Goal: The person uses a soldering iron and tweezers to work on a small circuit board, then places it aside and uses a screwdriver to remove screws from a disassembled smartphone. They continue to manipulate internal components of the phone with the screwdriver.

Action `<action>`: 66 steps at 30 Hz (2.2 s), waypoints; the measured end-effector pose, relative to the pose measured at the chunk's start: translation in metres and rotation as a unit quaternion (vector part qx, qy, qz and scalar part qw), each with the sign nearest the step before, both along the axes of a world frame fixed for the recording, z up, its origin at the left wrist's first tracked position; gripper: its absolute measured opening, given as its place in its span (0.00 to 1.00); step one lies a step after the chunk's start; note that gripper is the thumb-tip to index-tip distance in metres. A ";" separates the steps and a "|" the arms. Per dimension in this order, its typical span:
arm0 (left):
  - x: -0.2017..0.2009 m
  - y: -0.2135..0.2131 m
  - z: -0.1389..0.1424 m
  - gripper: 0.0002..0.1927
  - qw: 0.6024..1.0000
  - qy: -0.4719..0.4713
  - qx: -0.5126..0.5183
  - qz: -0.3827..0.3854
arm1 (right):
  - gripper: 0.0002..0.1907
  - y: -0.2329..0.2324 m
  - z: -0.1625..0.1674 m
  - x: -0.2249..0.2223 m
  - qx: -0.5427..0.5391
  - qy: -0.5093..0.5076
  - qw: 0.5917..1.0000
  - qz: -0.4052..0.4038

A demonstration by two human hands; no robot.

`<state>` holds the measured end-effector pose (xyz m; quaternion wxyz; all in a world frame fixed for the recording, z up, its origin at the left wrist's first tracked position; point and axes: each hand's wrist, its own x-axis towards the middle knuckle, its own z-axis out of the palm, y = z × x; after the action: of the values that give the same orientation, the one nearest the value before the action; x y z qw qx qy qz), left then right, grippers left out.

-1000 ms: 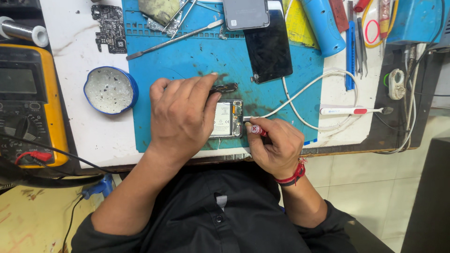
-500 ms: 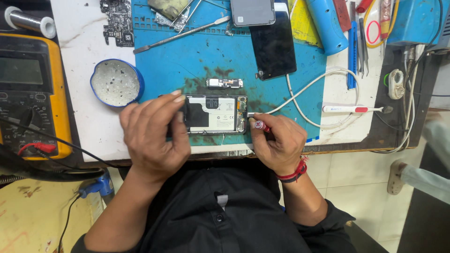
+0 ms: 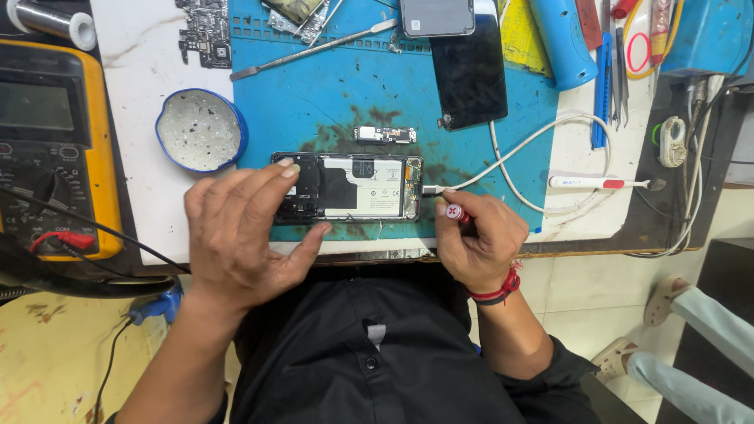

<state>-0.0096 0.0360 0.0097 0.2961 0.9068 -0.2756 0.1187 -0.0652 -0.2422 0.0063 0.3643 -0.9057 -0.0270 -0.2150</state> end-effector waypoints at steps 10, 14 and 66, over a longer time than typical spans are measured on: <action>0.005 0.009 0.011 0.34 0.998 0.022 0.053 -0.006 | 0.06 -0.002 -0.002 -0.003 0.004 0.009 1.000 -0.007; 0.002 -0.015 0.011 0.34 0.999 0.023 0.042 -0.001 | 0.06 -0.003 -0.003 -0.005 0.009 0.012 1.000 -0.008; -0.003 -0.011 0.002 0.07 0.980 0.083 -0.121 0.131 | 0.10 0.025 0.013 0.010 -0.086 0.017 0.987 0.136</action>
<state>-0.0127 0.0254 0.0122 0.4076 0.8991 -0.1122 0.1138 -0.0550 -0.2175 0.0196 0.3111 -0.9252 -0.1622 -0.1446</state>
